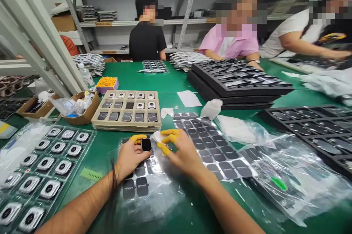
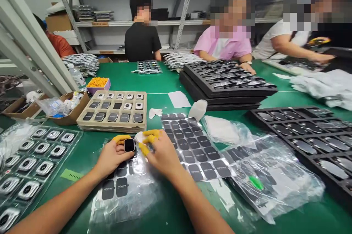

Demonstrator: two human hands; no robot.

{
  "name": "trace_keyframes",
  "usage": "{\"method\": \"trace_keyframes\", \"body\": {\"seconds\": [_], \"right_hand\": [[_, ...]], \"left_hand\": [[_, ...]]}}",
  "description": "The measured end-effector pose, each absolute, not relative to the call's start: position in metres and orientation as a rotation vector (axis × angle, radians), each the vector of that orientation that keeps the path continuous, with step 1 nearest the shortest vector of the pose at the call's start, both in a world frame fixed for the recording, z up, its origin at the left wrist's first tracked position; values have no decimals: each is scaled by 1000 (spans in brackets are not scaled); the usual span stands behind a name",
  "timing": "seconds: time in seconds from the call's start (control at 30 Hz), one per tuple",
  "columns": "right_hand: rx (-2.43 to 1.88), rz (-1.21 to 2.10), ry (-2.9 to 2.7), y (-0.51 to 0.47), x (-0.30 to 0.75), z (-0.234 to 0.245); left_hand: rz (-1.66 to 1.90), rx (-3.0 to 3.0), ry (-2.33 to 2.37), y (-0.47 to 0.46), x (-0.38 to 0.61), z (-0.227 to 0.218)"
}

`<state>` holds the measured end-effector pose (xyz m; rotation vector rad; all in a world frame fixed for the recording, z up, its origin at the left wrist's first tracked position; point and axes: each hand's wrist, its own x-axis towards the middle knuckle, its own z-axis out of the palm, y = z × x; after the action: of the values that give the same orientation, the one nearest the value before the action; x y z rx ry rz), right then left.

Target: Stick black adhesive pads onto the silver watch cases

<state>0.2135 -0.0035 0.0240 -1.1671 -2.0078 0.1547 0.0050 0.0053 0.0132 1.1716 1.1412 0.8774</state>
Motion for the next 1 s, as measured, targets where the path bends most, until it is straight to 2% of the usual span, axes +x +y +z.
{"method": "trace_keyframes", "body": {"seconds": [0.1, 0.4, 0.73, 0.9, 1.0], "right_hand": [[-1065, 245, -2070, -7, 188, 14], [-1012, 216, -2038, -3, 187, 1], [-1120, 310, -1988, 3, 186, -3], [-1498, 94, -1915, 7, 206, 3], [-1364, 169, -1991, -10, 208, 16]], "left_hand": [[859, 1228, 1029, 6, 5, 8], [879, 1200, 1062, 6, 4, 8], [840, 1244, 1105, 5, 6, 9], [824, 1195, 1234, 5, 7, 15], [940, 1052, 1165, 6, 8, 15]]}}
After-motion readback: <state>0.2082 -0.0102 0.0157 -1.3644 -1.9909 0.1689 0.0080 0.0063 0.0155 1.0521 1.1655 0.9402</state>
